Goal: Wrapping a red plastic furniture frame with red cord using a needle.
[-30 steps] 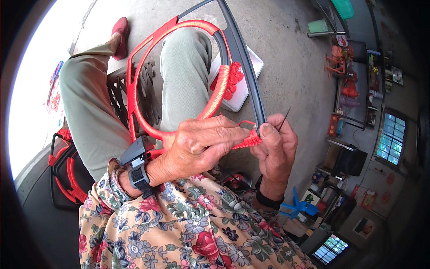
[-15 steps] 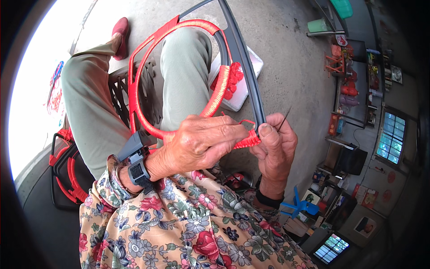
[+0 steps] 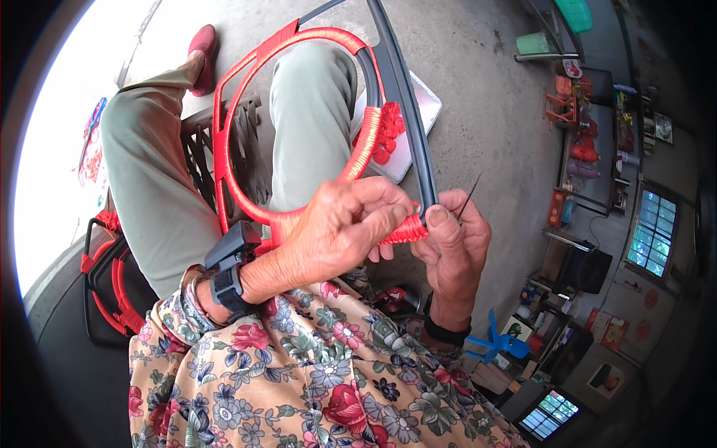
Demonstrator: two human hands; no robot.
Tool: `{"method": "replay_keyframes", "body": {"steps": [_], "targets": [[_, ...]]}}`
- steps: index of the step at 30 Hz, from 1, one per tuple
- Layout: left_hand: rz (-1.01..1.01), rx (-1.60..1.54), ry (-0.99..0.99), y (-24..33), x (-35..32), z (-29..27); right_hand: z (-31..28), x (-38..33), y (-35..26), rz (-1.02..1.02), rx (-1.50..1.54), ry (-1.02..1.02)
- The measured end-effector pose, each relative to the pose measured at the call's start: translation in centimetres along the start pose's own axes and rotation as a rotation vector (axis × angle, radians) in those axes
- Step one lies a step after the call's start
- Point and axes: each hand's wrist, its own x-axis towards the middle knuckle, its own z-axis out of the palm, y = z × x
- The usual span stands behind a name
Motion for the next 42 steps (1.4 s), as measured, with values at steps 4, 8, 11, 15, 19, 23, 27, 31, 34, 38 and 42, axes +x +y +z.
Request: {"method": "replay_keyframes", "body": {"steps": [4,8,11,15,19,23,27,31,34,38,42], "targets": [[-0.198,-0.148,-0.174,0.3,1.0,-0.2,-0.9,-0.4,0.3,-0.002,-0.062,-0.022],[-0.411,-0.246,-0.244,1.0,2.5,0.5,-2.1,-0.4,-0.3,-0.008,-0.06,-0.04],[-0.48,-0.229,-0.248,1.2,3.1,0.9,-2.7,-0.6,-0.5,-0.001,-0.062,-0.046],[-0.519,-0.213,-0.228,1.3,3.2,1.0,-2.9,-0.6,-0.4,0.025,-0.063,-0.073],[-0.533,-0.232,-0.237,1.1,3.2,0.6,-2.8,-0.4,-0.2,0.023,-0.092,-0.086],[-0.538,-0.197,-0.225,1.0,3.4,0.5,-2.8,-0.4,0.0,0.024,-0.109,-0.085],[-0.542,-0.177,-0.203,0.8,3.3,0.3,-2.7,-0.4,0.3,0.025,-0.109,-0.096],[-0.525,-0.219,-0.169,0.7,3.2,0.5,-2.8,-0.4,0.9,0.043,-0.056,-0.114],[-0.508,-0.221,-0.166,0.4,3.2,0.4,-2.8,-0.4,1.2,0.054,-0.011,-0.116],[-0.526,-0.215,-0.151,-0.6,3.5,0.2,-2.8,-0.5,1.3,0.125,-0.026,-0.121],[-0.548,-0.202,-0.139,-0.9,3.5,0.2,-2.7,-1.7,-0.3,0.193,-0.035,-0.013]]}}
